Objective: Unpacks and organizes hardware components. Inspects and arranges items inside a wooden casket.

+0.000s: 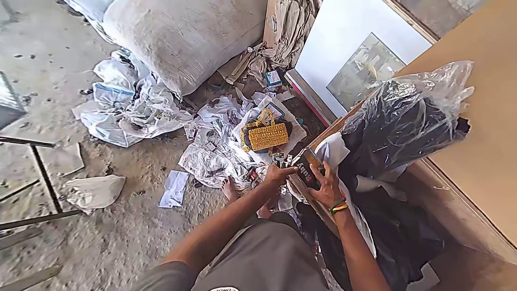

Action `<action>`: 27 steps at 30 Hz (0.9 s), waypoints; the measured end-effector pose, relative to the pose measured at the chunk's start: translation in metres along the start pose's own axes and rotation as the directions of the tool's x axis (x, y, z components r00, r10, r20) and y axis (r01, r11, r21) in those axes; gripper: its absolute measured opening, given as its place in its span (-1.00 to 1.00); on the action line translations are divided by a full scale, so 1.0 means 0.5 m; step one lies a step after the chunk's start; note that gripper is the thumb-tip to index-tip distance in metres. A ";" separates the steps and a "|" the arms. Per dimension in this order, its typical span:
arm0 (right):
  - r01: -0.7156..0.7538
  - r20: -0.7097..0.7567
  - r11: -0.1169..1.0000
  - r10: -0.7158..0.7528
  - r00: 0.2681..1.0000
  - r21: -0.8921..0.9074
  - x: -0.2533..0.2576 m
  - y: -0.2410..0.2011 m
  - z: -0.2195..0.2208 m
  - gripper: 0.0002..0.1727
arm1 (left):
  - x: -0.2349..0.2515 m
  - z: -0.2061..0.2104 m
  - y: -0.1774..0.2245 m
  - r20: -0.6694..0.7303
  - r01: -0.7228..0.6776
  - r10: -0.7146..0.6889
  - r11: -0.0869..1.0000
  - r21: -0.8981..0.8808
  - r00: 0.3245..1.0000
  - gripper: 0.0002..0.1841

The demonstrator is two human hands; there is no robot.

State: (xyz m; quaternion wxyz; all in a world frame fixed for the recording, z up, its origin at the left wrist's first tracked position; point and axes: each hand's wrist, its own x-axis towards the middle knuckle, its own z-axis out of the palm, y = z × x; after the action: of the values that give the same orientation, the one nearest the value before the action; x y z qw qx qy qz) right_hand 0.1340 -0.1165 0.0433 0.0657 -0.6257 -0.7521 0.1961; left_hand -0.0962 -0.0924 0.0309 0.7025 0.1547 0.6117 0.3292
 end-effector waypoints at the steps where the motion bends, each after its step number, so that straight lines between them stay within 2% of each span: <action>1: -0.002 0.001 1.000 0.002 1.000 -0.001 0.000 0.000 -0.001 0.04 | 0.000 0.000 0.001 0.006 0.016 -0.016 0.999 -0.041 1.000 -0.40; 6: -0.019 0.024 1.000 0.019 1.000 -0.004 -0.002 -0.002 -0.003 0.04 | 0.019 -0.008 -0.030 0.062 -0.054 0.061 0.992 -0.116 0.996 -0.45; 12: -0.037 0.056 0.998 0.039 0.998 -0.046 0.003 -0.014 -0.007 0.04 | 0.031 -0.012 -0.037 0.078 -0.041 0.054 0.986 -0.163 0.995 -0.48; 16: -0.023 0.025 0.999 0.024 0.999 -0.027 -0.001 -0.013 -0.006 0.04 | 0.022 -0.008 -0.037 0.096 -0.049 0.070 0.978 -0.204 0.993 -0.48; 19: -0.013 -0.002 1.000 0.013 1.000 -0.007 -0.003 -0.013 -0.003 0.02 | 0.016 -0.006 -0.041 0.050 -0.093 0.104 0.979 -0.184 0.993 -0.48; 22: -0.011 0.006 1.000 0.011 1.000 -0.003 0.000 -0.014 0.002 0.00 | 0.016 0.001 -0.041 0.000 -0.135 0.138 0.963 -0.232 0.990 -0.57; 27: -0.041 0.059 0.998 0.043 0.997 -0.045 0.013 -0.021 0.007 -0.01 | 0.031 0.004 -0.040 -0.036 -0.052 0.043 0.954 -0.296 0.998 -0.55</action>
State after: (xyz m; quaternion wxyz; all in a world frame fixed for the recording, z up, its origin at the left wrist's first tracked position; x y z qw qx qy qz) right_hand 0.1221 -0.1126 0.0430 0.0255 -0.6366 -0.7445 0.1997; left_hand -0.0881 -0.0967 0.0073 0.7005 0.0572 0.5617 0.4366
